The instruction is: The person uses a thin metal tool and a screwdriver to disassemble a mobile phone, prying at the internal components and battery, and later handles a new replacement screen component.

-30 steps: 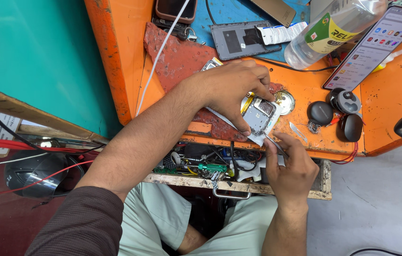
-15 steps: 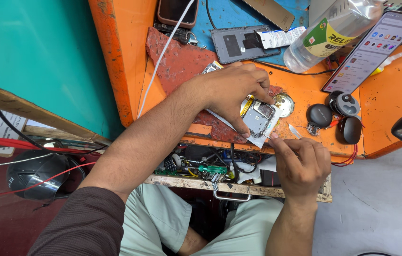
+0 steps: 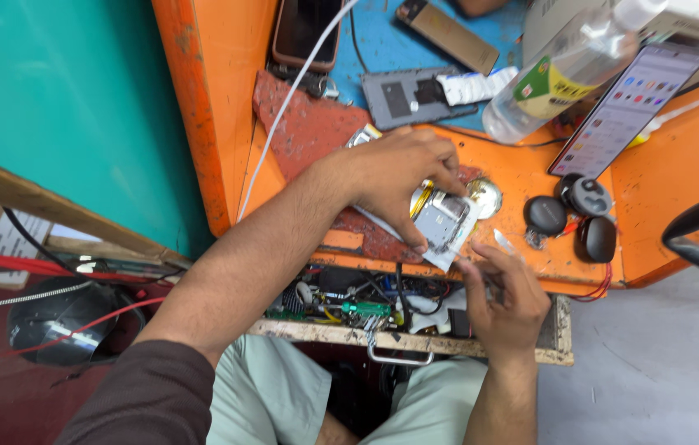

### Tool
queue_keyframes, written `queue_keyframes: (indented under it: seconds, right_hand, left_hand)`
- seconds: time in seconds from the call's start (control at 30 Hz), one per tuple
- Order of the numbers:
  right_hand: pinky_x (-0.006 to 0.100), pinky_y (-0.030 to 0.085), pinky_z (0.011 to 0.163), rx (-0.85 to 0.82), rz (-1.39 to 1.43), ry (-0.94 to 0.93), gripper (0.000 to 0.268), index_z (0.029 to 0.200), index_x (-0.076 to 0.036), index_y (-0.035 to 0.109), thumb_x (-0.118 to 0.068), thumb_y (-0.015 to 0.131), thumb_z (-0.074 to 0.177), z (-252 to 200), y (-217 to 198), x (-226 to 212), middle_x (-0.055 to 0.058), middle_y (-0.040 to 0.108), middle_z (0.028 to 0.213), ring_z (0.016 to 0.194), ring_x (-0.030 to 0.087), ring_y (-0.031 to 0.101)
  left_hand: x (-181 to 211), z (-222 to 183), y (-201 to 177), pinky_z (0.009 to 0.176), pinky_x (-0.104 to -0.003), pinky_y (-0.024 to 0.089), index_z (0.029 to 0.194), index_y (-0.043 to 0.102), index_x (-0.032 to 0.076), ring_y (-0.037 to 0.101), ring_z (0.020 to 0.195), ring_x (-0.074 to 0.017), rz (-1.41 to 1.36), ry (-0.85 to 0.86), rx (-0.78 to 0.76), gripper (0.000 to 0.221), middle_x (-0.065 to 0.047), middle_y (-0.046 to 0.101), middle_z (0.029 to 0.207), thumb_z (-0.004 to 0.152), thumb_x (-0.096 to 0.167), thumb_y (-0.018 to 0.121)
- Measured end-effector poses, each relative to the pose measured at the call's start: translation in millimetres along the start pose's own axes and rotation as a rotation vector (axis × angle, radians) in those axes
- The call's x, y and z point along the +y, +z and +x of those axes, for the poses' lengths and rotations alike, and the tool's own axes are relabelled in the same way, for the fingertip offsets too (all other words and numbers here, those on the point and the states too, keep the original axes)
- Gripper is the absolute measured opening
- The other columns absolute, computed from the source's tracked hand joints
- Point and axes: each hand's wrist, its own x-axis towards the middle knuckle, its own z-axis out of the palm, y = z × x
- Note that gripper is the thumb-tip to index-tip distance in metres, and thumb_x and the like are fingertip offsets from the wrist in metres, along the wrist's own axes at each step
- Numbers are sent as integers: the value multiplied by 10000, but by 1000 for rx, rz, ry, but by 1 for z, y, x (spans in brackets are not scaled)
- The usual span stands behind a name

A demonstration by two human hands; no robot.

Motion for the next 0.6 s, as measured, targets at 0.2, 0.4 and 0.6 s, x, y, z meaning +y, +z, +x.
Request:
queue_keyframes:
  seconds: [0.2, 0.4, 0.6]
  right_hand:
    - [246, 568, 581, 26, 67, -79, 166, 907, -20, 657, -23, 816, 858, -1, -1, 6, 108, 648, 966, 808, 112, 681]
    - [300, 565, 654, 102, -206, -291, 147, 916, -64, 762, 20, 874, 869, -4, 0, 11, 67, 633, 819, 768, 170, 699]
    - [355, 535, 712, 187, -312, -376, 240, 984, -97, 790, 26, 913, 819, 2, 3, 6, 41, 658, 839, 795, 222, 641]
  left_hand:
    - [7, 0, -4, 1026, -407, 379, 1287, 717, 241, 525, 1201, -249, 16, -51, -63, 959, -27, 611, 1244, 432, 611, 945]
    - [7, 0, -5, 1117, -413, 267, 1276, 721, 286, 507, 1229, -212, 27, -64, -93, 962, 0, 614, 1231, 393, 589, 953]
    - [4, 0, -5, 1102, -405, 272, 1274, 725, 308, 494, 1243, -222, 24, -56, -94, 952, -4, 605, 1247, 394, 588, 954]
